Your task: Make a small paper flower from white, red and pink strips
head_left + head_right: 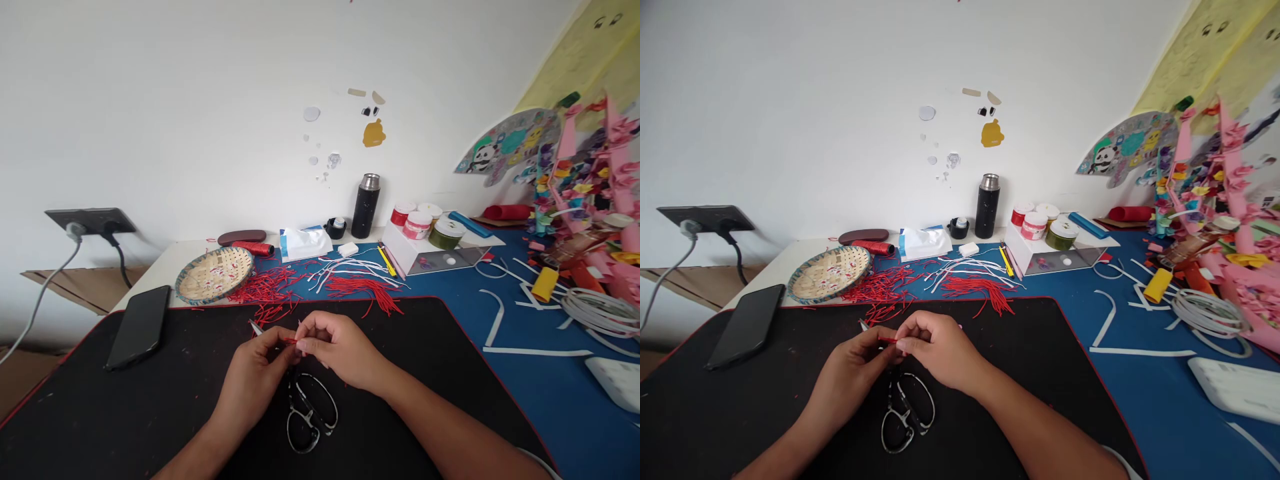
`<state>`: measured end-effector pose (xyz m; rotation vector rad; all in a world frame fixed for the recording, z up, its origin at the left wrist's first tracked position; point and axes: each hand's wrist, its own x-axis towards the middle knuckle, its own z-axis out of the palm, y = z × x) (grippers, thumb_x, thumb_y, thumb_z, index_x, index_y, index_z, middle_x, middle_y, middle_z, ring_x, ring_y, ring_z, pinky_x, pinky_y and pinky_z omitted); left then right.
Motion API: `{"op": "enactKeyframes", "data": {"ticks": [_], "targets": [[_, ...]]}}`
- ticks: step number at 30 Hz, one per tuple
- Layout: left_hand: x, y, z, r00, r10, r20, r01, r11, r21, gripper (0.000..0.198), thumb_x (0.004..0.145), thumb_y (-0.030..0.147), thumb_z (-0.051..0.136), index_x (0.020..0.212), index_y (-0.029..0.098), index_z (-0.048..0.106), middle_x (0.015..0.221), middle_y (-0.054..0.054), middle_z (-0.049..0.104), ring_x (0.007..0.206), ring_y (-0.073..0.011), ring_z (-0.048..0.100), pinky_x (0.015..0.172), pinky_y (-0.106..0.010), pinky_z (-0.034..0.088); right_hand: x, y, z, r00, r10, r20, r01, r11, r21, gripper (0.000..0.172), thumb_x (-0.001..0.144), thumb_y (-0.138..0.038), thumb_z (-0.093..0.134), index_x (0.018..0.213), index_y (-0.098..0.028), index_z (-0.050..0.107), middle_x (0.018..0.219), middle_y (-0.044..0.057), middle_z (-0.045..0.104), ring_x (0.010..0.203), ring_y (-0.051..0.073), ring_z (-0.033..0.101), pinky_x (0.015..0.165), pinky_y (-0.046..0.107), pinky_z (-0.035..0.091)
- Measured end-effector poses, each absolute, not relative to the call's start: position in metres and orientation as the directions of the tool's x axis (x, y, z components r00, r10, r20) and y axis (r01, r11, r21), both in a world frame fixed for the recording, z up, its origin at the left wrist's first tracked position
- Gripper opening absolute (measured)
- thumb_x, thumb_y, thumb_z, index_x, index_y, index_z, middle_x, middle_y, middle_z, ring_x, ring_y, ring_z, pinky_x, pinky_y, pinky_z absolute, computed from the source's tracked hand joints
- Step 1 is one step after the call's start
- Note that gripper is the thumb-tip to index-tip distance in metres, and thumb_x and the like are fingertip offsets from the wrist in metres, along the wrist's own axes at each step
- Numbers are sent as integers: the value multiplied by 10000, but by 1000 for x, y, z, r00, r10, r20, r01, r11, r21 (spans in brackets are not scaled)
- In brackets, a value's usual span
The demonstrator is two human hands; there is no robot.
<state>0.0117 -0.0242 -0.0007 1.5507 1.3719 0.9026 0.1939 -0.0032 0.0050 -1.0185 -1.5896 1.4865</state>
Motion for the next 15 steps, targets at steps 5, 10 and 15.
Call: {"op": "enactKeyframes", "data": {"ticks": [5,10,15], "targets": [[12,-24,-1,131,991,-38,348,-10,938,197,859,412,689,817,244,784,755,-9,778,735,-226,702,691,-285,498,195,-1,4,-406,912,-62,19,-59,-998,36,873,-178,638,909,-177,640,742,-29,637,501,67,460,470,196,345],[11,-24,-1,153,987,-48,332,-5,943,219,864,421,679,861,234,793,778,-17,782,748,-224,697,704,-290,499,195,1,2,-414,905,-96,-46,-126,-991,122,861,-277,670,911,-178,619,733,-25,631,477,66,445,432,196,313],[10,-24,-3,176,983,-46,347,-18,938,246,878,445,677,847,223,778,759,-14,757,726,-210,668,678,-281,476,195,1,1,-414,904,-109,-46,-141,-989,143,860,-294,672,921,-179,614,744,-16,639,478,69,448,431,203,311]]}}
